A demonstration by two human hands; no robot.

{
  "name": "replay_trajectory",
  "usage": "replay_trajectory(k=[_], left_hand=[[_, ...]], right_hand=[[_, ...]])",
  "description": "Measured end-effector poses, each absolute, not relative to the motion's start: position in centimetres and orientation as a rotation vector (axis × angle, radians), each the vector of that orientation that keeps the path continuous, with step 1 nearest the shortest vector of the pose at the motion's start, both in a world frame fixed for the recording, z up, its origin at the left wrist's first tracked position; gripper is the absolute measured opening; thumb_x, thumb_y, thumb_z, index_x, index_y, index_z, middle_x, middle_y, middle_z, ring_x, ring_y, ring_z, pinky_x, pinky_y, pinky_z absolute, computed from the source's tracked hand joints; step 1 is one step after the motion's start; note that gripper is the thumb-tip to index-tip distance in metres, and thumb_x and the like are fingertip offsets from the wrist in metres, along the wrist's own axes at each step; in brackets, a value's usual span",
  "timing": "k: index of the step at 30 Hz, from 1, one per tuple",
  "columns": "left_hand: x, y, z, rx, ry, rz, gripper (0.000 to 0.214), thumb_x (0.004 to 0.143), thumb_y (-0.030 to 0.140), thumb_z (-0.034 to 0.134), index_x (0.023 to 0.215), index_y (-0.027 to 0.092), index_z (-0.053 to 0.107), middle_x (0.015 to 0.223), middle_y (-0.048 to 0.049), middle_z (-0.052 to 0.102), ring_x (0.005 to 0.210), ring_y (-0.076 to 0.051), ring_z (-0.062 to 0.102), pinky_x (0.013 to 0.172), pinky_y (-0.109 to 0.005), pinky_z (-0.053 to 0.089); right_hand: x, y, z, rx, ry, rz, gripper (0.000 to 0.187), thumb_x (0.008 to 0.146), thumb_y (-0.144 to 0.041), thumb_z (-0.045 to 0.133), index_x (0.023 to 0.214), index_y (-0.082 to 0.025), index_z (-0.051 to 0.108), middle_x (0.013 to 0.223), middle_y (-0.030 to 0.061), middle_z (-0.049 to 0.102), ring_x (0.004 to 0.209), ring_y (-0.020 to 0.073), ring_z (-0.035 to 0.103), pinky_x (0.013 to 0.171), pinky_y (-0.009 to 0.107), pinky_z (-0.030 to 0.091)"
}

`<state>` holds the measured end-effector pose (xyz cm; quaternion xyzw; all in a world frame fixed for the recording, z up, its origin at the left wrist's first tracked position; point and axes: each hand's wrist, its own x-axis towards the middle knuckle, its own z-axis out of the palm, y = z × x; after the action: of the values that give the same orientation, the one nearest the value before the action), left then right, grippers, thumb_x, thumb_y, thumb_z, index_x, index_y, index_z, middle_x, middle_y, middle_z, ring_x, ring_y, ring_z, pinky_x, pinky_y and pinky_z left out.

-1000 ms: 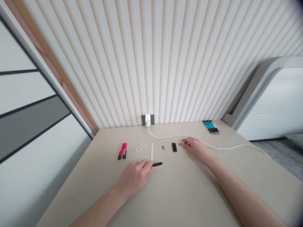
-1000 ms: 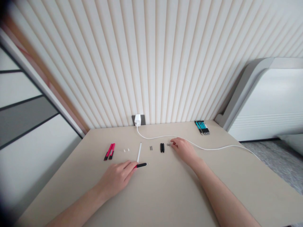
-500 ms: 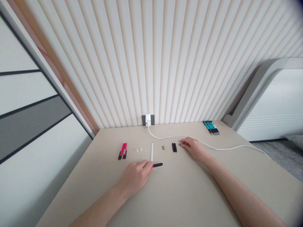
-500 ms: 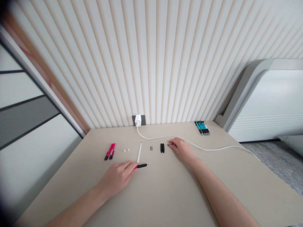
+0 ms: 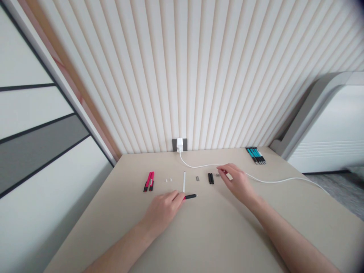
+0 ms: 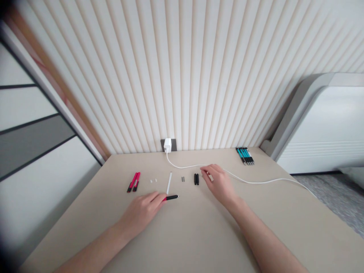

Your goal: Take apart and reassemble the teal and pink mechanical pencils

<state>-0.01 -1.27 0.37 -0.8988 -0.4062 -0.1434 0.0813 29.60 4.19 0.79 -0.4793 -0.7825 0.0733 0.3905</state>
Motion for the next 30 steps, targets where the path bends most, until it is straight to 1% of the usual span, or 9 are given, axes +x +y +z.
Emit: replay_trajectory(k=[5, 9, 12, 16, 22, 25, 27, 29, 30], left_hand=[[0.1, -1.4, 0.7, -2.716, -1.044, -0.454, 0.017, 0.100, 0.022, 0.045, 0.096, 0.018, 0.060, 0.075, 0.0006, 0.061, 0.068, -0.016, 0.063, 0.060, -0.028, 0.046], [0.1, -1.6, 0.9, -2.669, -0.924, -0.547, 0.018, 0.100, 0.022, 0.044, 0.098, 0.017, 0.061, 0.073, 0.0005, 0.061, 0.066, -0.016, 0.062, 0.059, -0.029, 0.046], [0.1, -1.7, 0.9, -2.658, -0.881, -0.556, 0.019, 0.101, 0.022, 0.043, 0.100, 0.017, 0.061, 0.071, 0.0013, 0.061, 0.062, -0.015, 0.062, 0.054, -0.028, 0.044], [0.2, -1.8, 0.8, -2.691, -0.939, -0.529, 0.023, 0.102, 0.026, 0.040, 0.101, 0.017, 0.061, 0.069, 0.0020, 0.060, 0.059, -0.013, 0.062, 0.049, -0.027, 0.040], [0.1, -1.7, 0.8, -2.685, -0.994, -0.474, 0.022, 0.102, 0.027, 0.041, 0.099, 0.018, 0.062, 0.068, 0.0020, 0.059, 0.060, -0.013, 0.063, 0.049, -0.025, 0.041], [0.0, -1.7, 0.8, -2.671, -0.978, -0.459, 0.022, 0.101, 0.027, 0.042, 0.098, 0.019, 0.062, 0.067, 0.0022, 0.058, 0.059, -0.013, 0.063, 0.050, -0.025, 0.041], [-0.1, -1.7, 0.8, -2.663, -0.974, -0.441, 0.021, 0.101, 0.026, 0.042, 0.100, 0.019, 0.063, 0.068, 0.0021, 0.059, 0.059, -0.013, 0.063, 0.050, -0.025, 0.042], [-0.1, -1.7, 0.9, -2.654, -0.982, -0.431, 0.021, 0.101, 0.024, 0.043, 0.104, 0.019, 0.062, 0.068, 0.0018, 0.059, 0.060, -0.013, 0.063, 0.050, -0.025, 0.042], [-0.1, -1.7, 1.0, -2.652, -0.989, -0.432, 0.020, 0.101, 0.023, 0.043, 0.104, 0.019, 0.062, 0.069, 0.0017, 0.059, 0.060, -0.012, 0.063, 0.050, -0.025, 0.042]], right_hand=[[24.0, 0.0, 1.0, -0.930, -2.310, 0.384, 0.023, 0.098, -0.029, 0.047, 0.109, -0.020, 0.065, 0.096, 0.0083, 0.068, 0.091, 0.0213, 0.060, 0.085, 0.036, 0.045], [22.3, -1.3, 0.1, -0.983, -2.398, 0.485, 0.032, 0.102, -0.028, 0.037, 0.090, -0.019, 0.065, 0.077, 0.0040, 0.065, 0.073, 0.0177, 0.058, 0.072, 0.030, 0.044], [22.5, -1.1, -0.3, -0.966, -2.411, 0.495, 0.033, 0.103, -0.032, 0.036, 0.086, -0.019, 0.063, 0.072, 0.0025, 0.064, 0.067, 0.0168, 0.055, 0.067, 0.029, 0.042], [22.9, -1.1, 0.0, -0.897, -2.407, 0.392, 0.030, 0.102, -0.033, 0.040, 0.089, -0.019, 0.063, 0.073, 0.0041, 0.064, 0.070, 0.0182, 0.055, 0.070, 0.030, 0.042], [22.9, -1.1, 0.4, -0.918, -2.330, 0.431, 0.023, 0.100, -0.031, 0.045, 0.110, -0.020, 0.063, 0.094, 0.0068, 0.069, 0.088, 0.0199, 0.059, 0.082, 0.033, 0.045], [23.0, -0.9, 0.1, -0.949, -2.361, 0.481, 0.024, 0.101, -0.029, 0.042, 0.099, -0.020, 0.065, 0.085, 0.0054, 0.068, 0.082, 0.0193, 0.060, 0.079, 0.033, 0.046], [23.0, -0.8, 0.1, -0.984, -2.337, 0.530, 0.020, 0.099, -0.028, 0.046, 0.093, -0.020, 0.064, 0.082, 0.0050, 0.067, 0.081, 0.0193, 0.059, 0.076, 0.032, 0.047], [22.9, -0.9, 0.1, -1.013, -2.281, 0.567, 0.013, 0.095, -0.030, 0.055, 0.098, -0.020, 0.062, 0.088, 0.0059, 0.066, 0.084, 0.0199, 0.060, 0.076, 0.032, 0.048], [22.9, -1.0, 0.2, -1.015, -2.264, 0.585, 0.014, 0.093, -0.030, 0.058, 0.102, -0.020, 0.061, 0.091, 0.0064, 0.066, 0.086, 0.0202, 0.060, 0.077, 0.032, 0.048]])
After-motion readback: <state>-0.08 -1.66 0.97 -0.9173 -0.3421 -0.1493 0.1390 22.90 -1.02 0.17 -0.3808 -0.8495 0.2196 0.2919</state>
